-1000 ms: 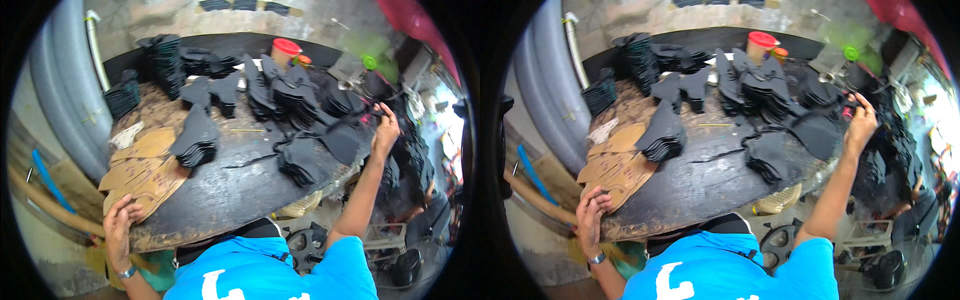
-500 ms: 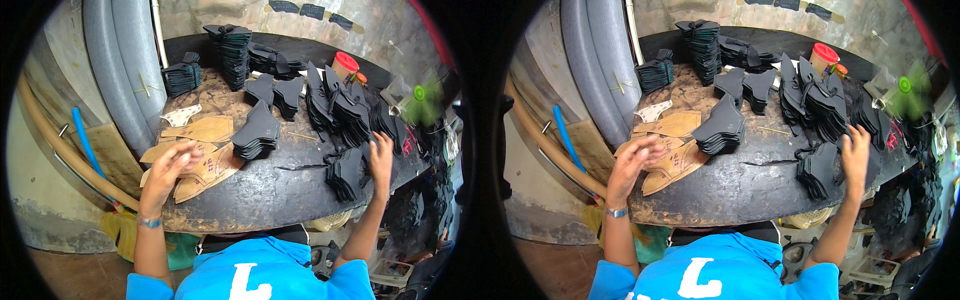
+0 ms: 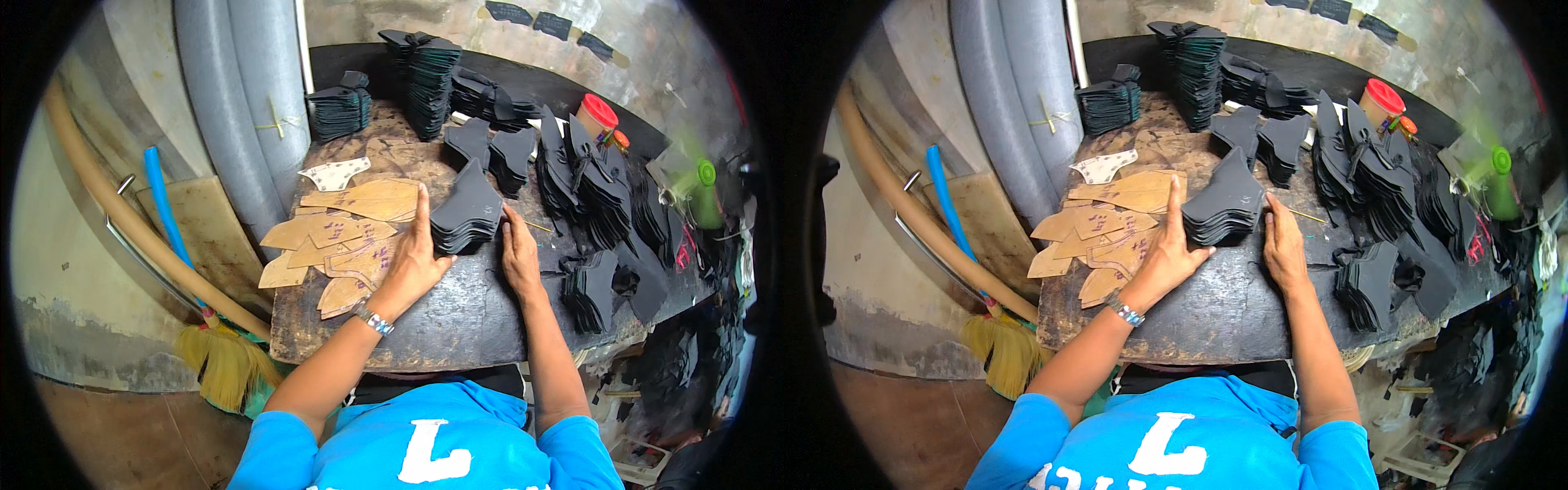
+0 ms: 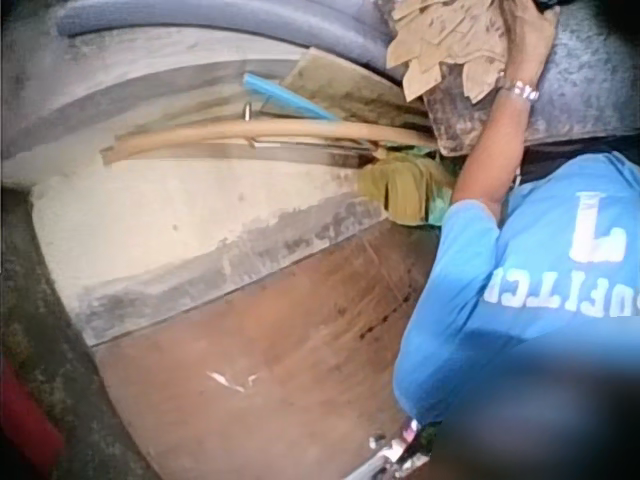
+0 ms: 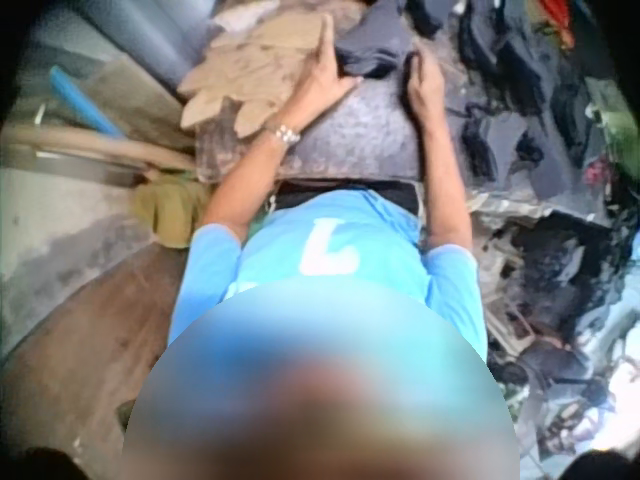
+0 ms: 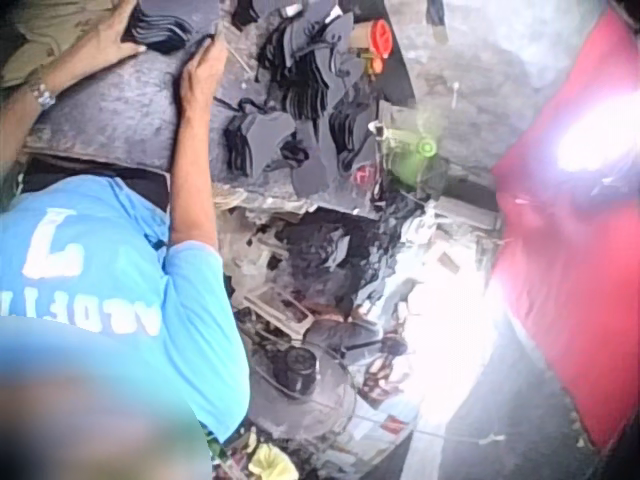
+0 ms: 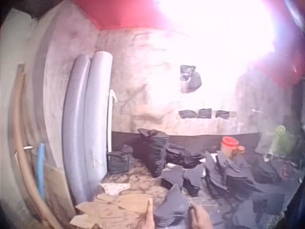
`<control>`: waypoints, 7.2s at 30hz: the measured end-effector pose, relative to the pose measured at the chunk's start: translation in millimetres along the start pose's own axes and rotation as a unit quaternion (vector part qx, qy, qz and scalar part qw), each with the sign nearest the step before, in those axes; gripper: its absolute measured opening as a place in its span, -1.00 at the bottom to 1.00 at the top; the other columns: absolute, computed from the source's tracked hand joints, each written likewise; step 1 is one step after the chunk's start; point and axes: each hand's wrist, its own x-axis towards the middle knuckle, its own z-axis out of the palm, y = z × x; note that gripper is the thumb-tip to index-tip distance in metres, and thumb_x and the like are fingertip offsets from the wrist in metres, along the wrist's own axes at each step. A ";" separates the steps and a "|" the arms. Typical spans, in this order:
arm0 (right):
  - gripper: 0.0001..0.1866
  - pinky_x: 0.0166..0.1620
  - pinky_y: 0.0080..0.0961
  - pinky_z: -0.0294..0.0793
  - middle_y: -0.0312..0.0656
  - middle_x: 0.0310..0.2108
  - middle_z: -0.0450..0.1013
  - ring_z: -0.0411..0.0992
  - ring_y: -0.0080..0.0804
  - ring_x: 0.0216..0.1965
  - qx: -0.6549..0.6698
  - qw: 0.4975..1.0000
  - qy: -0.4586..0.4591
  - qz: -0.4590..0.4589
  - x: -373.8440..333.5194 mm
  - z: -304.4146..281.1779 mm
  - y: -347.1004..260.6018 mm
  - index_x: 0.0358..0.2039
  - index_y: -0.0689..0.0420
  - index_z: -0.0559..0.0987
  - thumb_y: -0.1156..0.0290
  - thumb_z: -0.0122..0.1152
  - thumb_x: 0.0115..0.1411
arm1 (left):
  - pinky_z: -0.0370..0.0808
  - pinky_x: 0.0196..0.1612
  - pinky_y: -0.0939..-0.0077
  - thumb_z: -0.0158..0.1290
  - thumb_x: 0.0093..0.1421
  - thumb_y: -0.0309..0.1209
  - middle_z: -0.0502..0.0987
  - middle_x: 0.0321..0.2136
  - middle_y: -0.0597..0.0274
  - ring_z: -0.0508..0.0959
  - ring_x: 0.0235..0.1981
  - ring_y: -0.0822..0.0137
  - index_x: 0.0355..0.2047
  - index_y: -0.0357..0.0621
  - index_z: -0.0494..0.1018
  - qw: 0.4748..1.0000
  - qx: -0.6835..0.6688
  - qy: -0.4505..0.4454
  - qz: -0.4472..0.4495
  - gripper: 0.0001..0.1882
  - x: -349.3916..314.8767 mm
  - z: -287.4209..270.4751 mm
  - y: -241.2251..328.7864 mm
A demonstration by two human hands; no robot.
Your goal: The person stacks black rubber shoe parts on a workbench, aligns them, and ties bundles with rubber bands. They then place a cardboard template on a rubber piece and trace its outline with a pencil.
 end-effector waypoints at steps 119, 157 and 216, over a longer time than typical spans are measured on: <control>-0.70 0.09 -0.47 0.34 -0.17 -0.09 0.39 0.39 -0.40 -0.02 0.019 0.988 0.082 0.127 -41.3 -141.7 -91.0 -0.01 0.27 0.54 0.40 0.17 0.31 | 0.41 0.03 0.18 0.24 0.12 -0.25 0.43 -0.25 0.03 0.47 -0.11 0.01 -0.22 -0.22 0.51 0.982 0.180 -0.003 -0.065 -0.67 -47.9 -148.5 -35.4; -0.13 0.06 -0.05 0.37 0.02 0.09 0.31 0.35 0.05 0.10 -0.435 0.845 0.025 0.309 -115.3 -233.1 56.0 0.34 0.12 0.24 0.25 0.41 0.03 | 0.48 0.02 0.43 0.14 0.25 -0.43 0.58 -0.08 0.01 0.57 -0.04 0.24 0.04 -0.33 0.46 0.983 0.020 0.109 -0.148 -0.63 -90.0 -138.1 26.5; -0.15 -0.04 -0.38 0.48 0.04 -0.20 0.48 0.50 -0.25 -0.15 0.157 0.918 -0.106 0.348 -61.9 -103.8 -63.5 0.08 0.28 0.24 0.23 0.57 -0.09 | 0.55 -0.15 0.39 0.34 -0.07 -0.13 0.46 -0.12 -0.26 0.56 -0.15 0.15 0.09 -0.49 0.07 0.936 -0.211 -0.197 -0.204 -0.06 96.7 0.4 24.0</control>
